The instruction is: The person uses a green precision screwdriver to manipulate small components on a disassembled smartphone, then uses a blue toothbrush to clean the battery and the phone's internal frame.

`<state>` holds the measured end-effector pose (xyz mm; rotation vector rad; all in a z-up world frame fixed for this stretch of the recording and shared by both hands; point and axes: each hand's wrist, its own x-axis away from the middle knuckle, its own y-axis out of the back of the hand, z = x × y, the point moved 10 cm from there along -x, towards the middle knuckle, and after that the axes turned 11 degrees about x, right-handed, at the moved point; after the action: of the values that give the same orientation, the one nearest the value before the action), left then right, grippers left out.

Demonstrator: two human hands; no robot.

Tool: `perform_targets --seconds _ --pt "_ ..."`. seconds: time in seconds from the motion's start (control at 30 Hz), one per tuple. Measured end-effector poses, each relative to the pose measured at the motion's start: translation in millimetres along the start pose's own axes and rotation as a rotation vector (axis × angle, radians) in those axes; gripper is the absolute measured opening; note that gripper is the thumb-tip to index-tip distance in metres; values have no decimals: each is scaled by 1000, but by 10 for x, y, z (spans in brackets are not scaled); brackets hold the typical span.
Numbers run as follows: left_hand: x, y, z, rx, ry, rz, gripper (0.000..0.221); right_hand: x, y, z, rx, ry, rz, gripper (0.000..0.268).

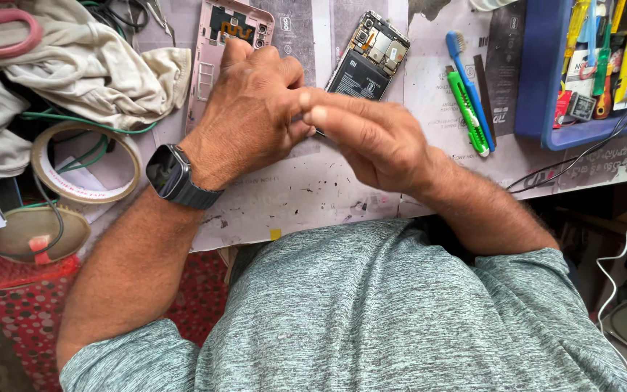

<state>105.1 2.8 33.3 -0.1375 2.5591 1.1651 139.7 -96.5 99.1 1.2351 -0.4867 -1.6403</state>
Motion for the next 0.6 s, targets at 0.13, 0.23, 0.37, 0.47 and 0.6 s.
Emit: perform_targets --seconds 0.13,0.23,0.37,0.47,0.6 --pt "24 6 -1 32 24 3 25 34 65 -124 108 -131 -41 34" --pt "20 25 -34 -11 -11 -22 25 28 46 -63 76 -7 -37 37" --pt "36 25 -14 16 16 -9 20 32 12 -44 19 -28 0 33" --pt "14 3 -28 8 7 -9 23 60 54 -100 96 -52 -19 33" --pt "42 6 -14 17 17 -14 17 44 -4 -94 4 -27 -7 31"
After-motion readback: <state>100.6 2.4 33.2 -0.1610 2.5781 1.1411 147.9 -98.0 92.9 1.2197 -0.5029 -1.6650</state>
